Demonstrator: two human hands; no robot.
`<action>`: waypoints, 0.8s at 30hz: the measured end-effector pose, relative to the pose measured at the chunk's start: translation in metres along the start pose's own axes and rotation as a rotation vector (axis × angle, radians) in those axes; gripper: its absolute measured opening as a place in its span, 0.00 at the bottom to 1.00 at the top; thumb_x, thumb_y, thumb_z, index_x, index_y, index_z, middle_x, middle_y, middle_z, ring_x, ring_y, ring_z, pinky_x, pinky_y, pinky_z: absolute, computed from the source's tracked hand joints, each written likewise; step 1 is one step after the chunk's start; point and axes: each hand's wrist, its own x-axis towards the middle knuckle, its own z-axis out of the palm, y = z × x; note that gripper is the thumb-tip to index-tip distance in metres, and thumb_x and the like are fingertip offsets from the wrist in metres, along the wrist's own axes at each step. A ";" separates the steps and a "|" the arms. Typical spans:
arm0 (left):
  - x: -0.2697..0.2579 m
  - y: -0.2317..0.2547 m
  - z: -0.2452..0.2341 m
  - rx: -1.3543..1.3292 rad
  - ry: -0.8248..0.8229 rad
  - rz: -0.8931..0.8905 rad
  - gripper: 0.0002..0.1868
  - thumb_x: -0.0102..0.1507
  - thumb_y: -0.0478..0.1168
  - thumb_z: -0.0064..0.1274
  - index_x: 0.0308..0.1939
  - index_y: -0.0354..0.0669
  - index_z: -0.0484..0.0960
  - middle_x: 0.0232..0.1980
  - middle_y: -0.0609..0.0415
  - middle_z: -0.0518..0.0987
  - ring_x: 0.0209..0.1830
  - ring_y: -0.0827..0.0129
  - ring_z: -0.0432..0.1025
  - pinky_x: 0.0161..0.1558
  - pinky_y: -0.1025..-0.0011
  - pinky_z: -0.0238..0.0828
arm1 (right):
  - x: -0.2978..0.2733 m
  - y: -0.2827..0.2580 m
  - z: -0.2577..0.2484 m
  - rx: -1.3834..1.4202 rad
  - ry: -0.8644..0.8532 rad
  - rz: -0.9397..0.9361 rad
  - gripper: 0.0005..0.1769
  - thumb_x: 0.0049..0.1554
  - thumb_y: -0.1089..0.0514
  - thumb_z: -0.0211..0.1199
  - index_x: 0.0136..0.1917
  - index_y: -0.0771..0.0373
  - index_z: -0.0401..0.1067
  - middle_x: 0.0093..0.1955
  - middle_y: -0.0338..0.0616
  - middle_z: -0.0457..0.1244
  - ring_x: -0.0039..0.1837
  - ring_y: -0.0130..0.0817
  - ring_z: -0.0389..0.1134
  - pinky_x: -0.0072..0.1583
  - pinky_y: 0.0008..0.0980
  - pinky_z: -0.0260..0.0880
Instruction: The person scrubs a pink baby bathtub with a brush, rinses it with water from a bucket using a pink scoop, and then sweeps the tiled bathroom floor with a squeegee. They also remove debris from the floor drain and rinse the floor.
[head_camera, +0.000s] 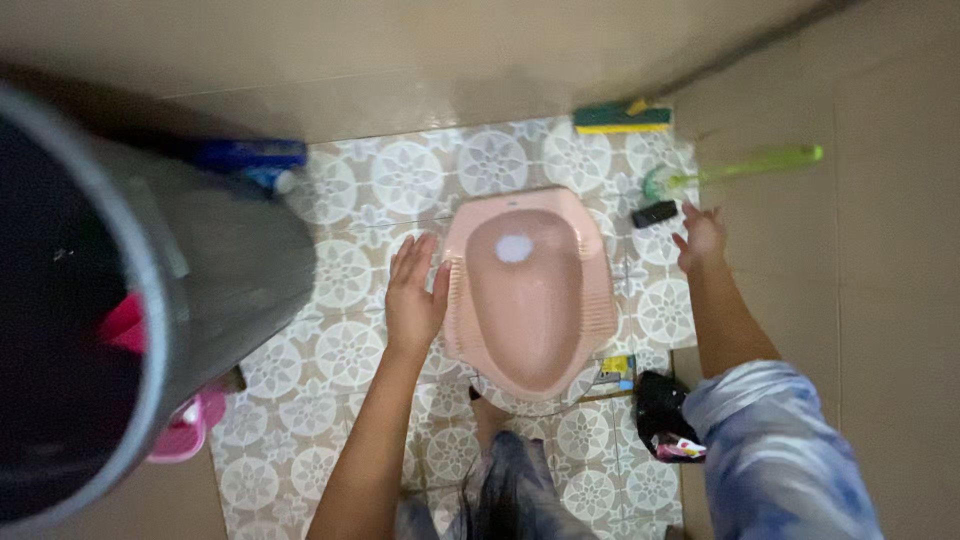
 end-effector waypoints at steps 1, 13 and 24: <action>-0.003 0.005 -0.021 -0.017 0.036 0.004 0.24 0.67 0.37 0.57 0.66 0.37 0.75 0.66 0.39 0.77 0.71 0.43 0.68 0.71 0.53 0.60 | -0.012 0.002 0.004 0.066 -0.041 0.002 0.47 0.60 0.54 0.63 0.82 0.53 0.39 0.74 0.42 0.55 0.69 0.38 0.59 0.63 0.46 0.66; -0.050 -0.042 -0.275 0.037 0.505 -0.035 0.22 0.67 0.37 0.57 0.66 0.38 0.77 0.59 0.42 0.81 0.60 0.48 0.74 0.64 0.57 0.69 | -0.414 -0.041 0.295 0.143 -0.839 -0.436 0.26 0.66 0.60 0.58 0.74 0.72 0.61 0.58 0.52 0.69 0.57 0.35 0.71 0.58 0.32 0.72; -0.158 -0.260 -0.462 0.471 0.538 -0.450 0.23 0.66 0.46 0.55 0.66 0.49 0.78 0.67 0.52 0.78 0.75 0.45 0.59 0.73 0.40 0.48 | -0.570 0.104 0.616 -0.615 -1.160 -0.546 0.18 0.62 0.54 0.60 0.63 0.63 0.73 0.54 0.47 0.71 0.54 0.39 0.73 0.55 0.35 0.72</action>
